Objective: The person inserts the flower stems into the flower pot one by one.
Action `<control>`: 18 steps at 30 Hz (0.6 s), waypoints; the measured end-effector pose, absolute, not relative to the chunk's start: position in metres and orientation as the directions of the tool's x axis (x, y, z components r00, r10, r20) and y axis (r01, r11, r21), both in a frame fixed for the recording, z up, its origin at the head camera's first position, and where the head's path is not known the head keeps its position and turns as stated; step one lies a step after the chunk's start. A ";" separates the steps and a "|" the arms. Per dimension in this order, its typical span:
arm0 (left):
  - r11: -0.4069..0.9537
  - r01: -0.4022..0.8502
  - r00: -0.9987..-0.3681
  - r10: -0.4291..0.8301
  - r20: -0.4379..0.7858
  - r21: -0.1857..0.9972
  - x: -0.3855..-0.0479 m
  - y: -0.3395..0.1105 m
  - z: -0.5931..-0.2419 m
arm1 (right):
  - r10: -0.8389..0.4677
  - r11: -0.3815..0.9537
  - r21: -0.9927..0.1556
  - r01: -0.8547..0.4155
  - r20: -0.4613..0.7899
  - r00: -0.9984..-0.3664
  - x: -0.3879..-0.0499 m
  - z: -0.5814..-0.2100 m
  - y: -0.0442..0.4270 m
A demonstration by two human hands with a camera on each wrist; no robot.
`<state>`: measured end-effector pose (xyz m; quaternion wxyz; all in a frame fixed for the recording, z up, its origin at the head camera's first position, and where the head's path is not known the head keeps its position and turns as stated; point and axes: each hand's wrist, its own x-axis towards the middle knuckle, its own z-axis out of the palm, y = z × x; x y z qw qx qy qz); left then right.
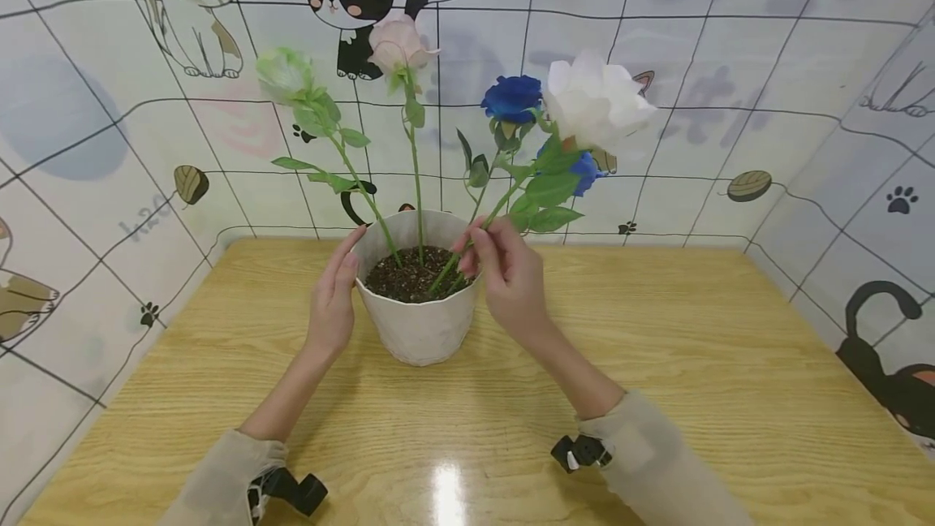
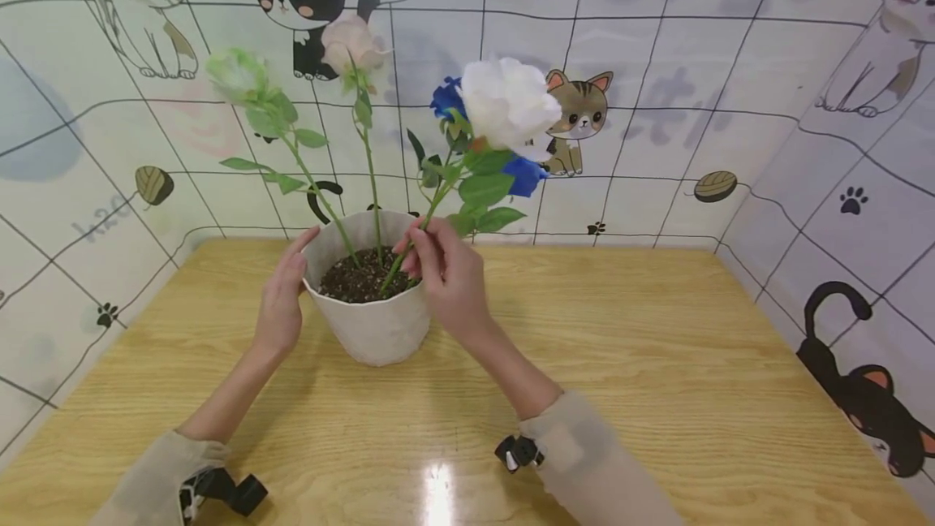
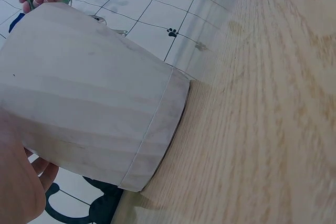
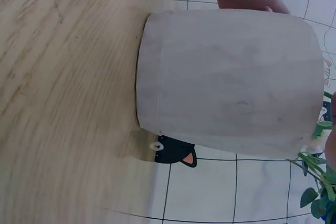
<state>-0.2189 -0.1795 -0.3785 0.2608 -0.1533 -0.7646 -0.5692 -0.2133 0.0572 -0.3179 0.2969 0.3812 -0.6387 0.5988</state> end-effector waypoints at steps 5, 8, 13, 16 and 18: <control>0.292 0.539 -0.814 -0.061 0.577 0.790 -0.219 -0.179 -0.378 | -0.141 0.020 -0.503 -0.864 0.854 -0.500 -0.213 -0.323 0.053; 0.284 0.546 -0.810 -0.060 0.583 0.788 -0.220 -0.179 -0.378 | -0.137 0.012 -0.490 -0.872 0.863 -0.487 -0.214 -0.325 0.051; 0.286 0.545 -0.811 -0.063 0.582 0.789 -0.219 -0.179 -0.378 | -0.134 -0.027 -0.489 -0.872 0.866 -0.482 -0.216 -0.328 0.046; 0.294 0.539 -0.812 -0.067 0.579 0.790 -0.218 -0.179 -0.377 | -0.137 -0.034 -0.479 -0.877 0.872 -0.470 -0.217 -0.331 0.042; 0.297 0.534 -0.814 -0.070 0.576 0.792 -0.218 -0.179 -0.377 | -0.151 -0.022 -0.463 -0.886 0.878 -0.455 -0.218 -0.333 0.040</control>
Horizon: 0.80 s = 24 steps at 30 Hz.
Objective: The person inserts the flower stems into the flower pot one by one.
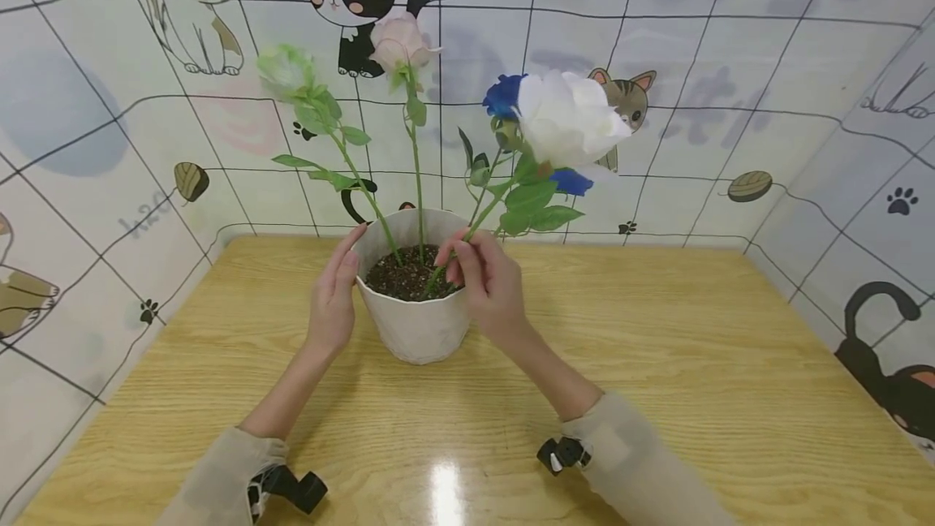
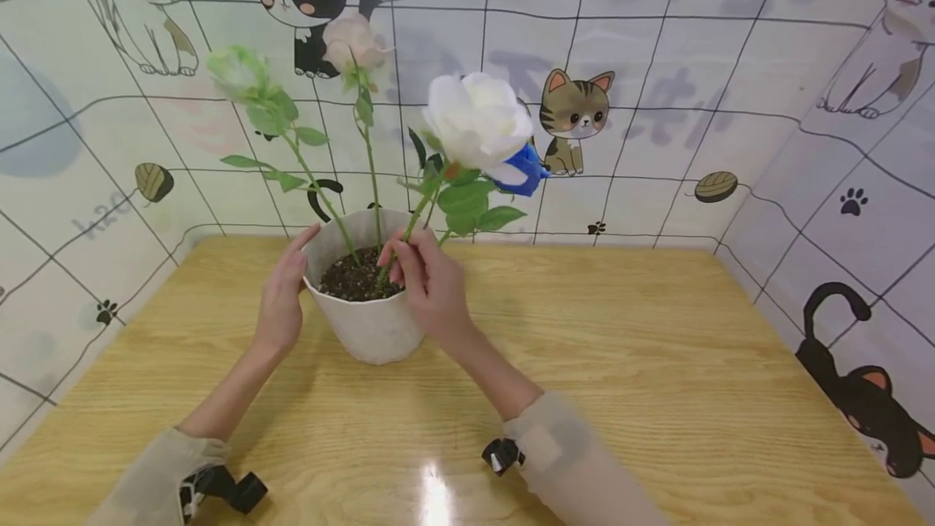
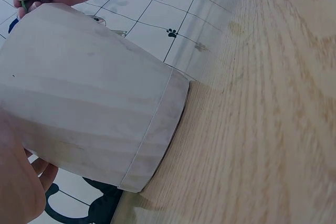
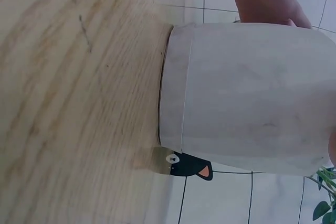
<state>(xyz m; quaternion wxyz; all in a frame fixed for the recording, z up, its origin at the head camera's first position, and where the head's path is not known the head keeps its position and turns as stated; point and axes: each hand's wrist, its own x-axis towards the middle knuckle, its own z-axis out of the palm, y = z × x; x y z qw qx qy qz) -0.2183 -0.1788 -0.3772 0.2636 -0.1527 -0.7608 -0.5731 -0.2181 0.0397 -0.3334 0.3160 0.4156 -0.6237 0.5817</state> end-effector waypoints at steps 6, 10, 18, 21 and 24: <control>0.288 0.540 -0.811 -0.072 0.580 0.791 -0.219 -0.178 -0.378 | -0.155 0.006 -0.428 -0.904 0.892 -0.424 -0.218 -0.337 0.038; 0.293 0.537 -0.813 -0.072 0.578 0.791 -0.219 -0.179 -0.378 | -0.161 -0.002 -0.428 -0.904 0.892 -0.422 -0.218 -0.338 0.038; 0.317 0.518 -0.823 -0.067 0.563 0.795 -0.219 -0.180 -0.377 | -0.155 0.000 -0.395 -0.919 0.908 -0.390 -0.219 -0.339 0.035; 0.322 0.524 -0.818 -0.065 0.571 0.788 -0.219 -0.180 -0.377 | -0.163 0.007 -0.385 -0.923 0.910 -0.381 -0.218 -0.339 0.034; 0.329 0.527 -0.815 -0.067 0.576 0.784 -0.219 -0.180 -0.377 | -0.174 0.025 -0.376 -0.926 0.911 -0.375 -0.217 -0.339 0.035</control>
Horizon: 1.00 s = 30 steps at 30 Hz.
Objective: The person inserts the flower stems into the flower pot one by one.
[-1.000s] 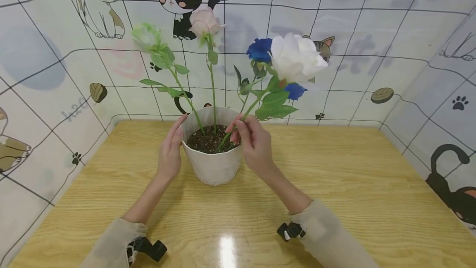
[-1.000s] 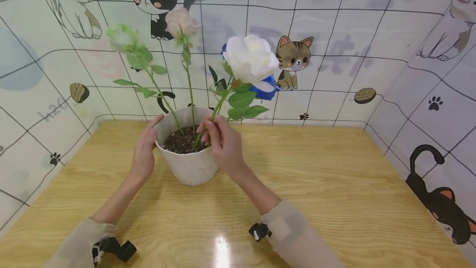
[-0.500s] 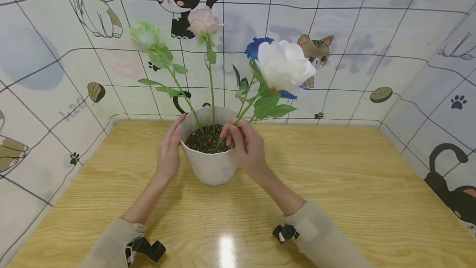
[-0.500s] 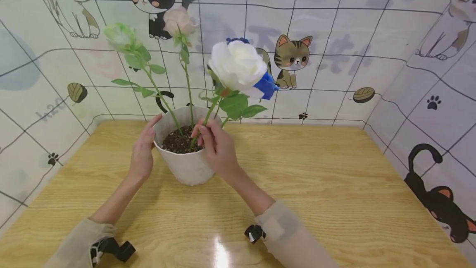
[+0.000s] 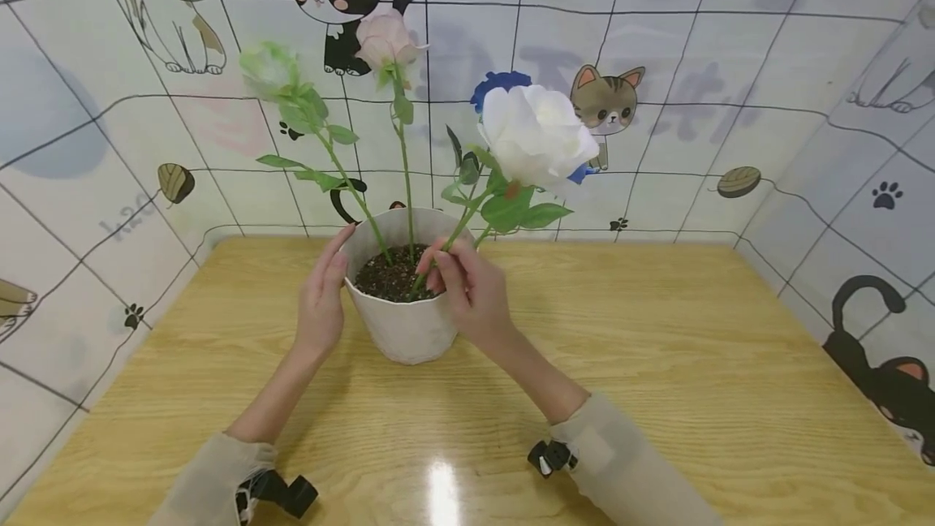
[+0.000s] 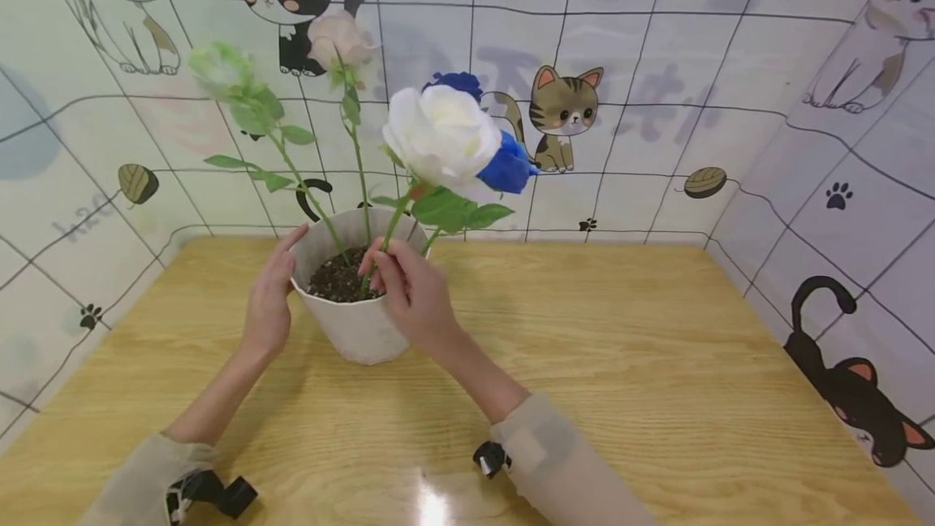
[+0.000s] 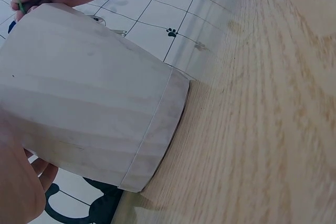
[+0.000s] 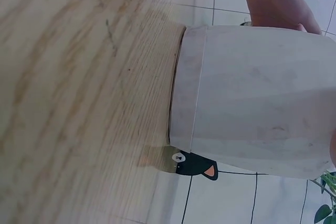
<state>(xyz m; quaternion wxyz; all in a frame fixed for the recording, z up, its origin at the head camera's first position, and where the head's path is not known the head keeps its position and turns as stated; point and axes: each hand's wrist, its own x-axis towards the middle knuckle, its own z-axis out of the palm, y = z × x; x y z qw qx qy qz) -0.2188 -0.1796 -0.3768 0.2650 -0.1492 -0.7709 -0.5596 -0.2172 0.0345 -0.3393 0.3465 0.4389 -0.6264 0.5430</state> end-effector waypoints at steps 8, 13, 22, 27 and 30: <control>0.320 0.534 -0.809 -0.074 0.583 0.782 -0.218 -0.182 -0.375 | -0.208 0.038 -0.327 -0.944 0.922 -0.328 -0.217 -0.337 0.032; 0.313 0.535 -0.809 -0.078 0.582 0.785 -0.218 -0.183 -0.374 | -0.232 0.053 -0.320 -0.946 0.917 -0.323 -0.216 -0.337 0.032; 0.315 0.519 -0.820 -0.080 0.567 0.795 -0.217 -0.182 -0.375 | -0.281 -0.016 -0.344 -0.939 0.903 -0.326 -0.214 -0.337 0.038; 0.292 0.523 -0.823 -0.070 0.563 0.801 -0.217 -0.181 -0.376 | -0.287 -0.102 -0.329 -0.939 0.913 -0.289 -0.212 -0.337 0.042; 0.289 0.523 -0.824 -0.066 0.562 0.802 -0.217 -0.180 -0.375 | -0.281 -0.098 -0.329 -0.939 0.915 -0.291 -0.209 -0.337 0.045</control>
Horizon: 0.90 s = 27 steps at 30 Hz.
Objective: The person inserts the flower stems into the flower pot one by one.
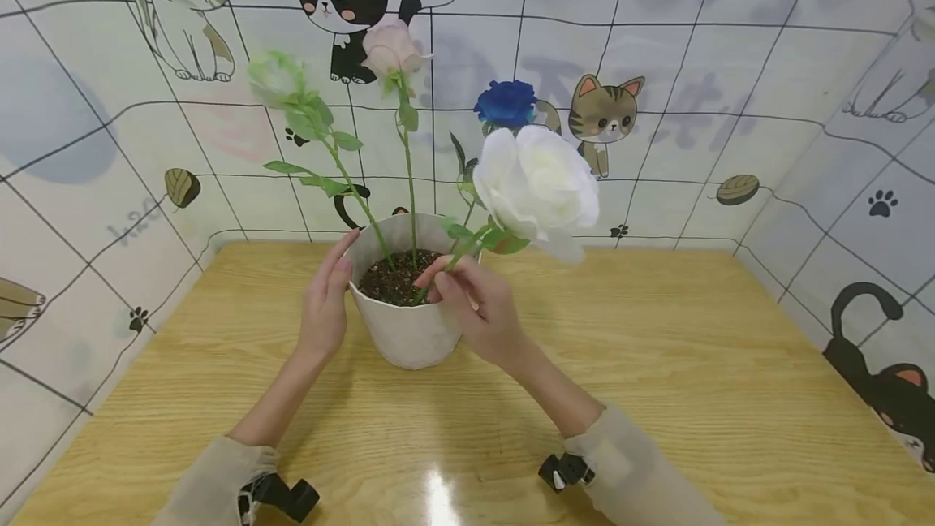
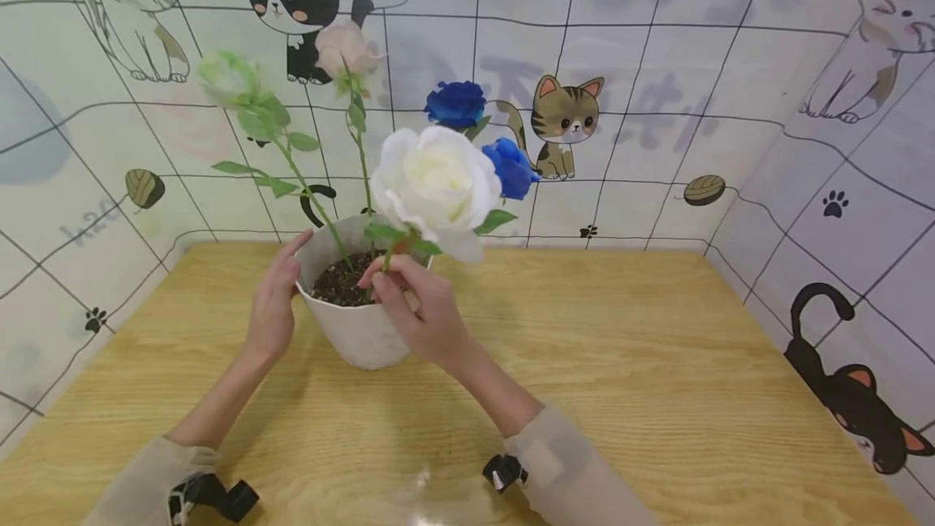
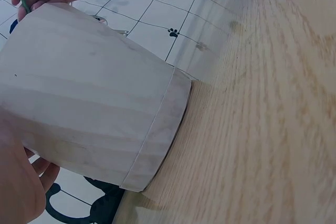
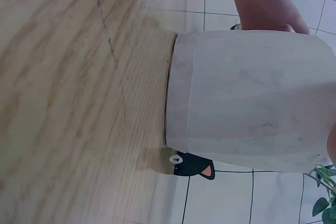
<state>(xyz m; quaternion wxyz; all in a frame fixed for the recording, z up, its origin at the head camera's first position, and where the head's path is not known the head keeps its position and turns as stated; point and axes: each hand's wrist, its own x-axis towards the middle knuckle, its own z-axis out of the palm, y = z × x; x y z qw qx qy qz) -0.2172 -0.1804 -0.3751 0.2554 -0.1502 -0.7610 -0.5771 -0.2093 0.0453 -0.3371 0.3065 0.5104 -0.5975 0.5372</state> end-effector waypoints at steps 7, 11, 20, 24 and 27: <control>0.312 0.512 -0.828 -0.070 0.557 0.800 -0.217 -0.182 -0.377 | -0.255 0.010 -0.329 -0.944 0.912 -0.321 -0.202 -0.340 0.053; 0.316 0.515 -0.824 -0.074 0.561 0.797 -0.217 -0.183 -0.378 | -0.266 0.027 -0.331 -0.943 0.907 -0.326 -0.198 -0.344 0.056; 0.297 0.531 -0.818 -0.066 0.571 0.794 -0.218 -0.180 -0.377 | -0.290 0.049 -0.332 -0.942 0.898 -0.332 -0.193 -0.350 0.063; 0.304 0.520 -0.825 -0.064 0.562 0.798 -0.218 -0.179 -0.377 | -0.302 0.055 -0.332 -0.942 0.893 -0.332 -0.190 -0.347 0.067; 0.310 0.505 -0.834 -0.065 0.548 0.805 -0.217 -0.180 -0.376 | -0.318 0.050 -0.341 -0.939 0.886 -0.338 -0.190 -0.347 0.069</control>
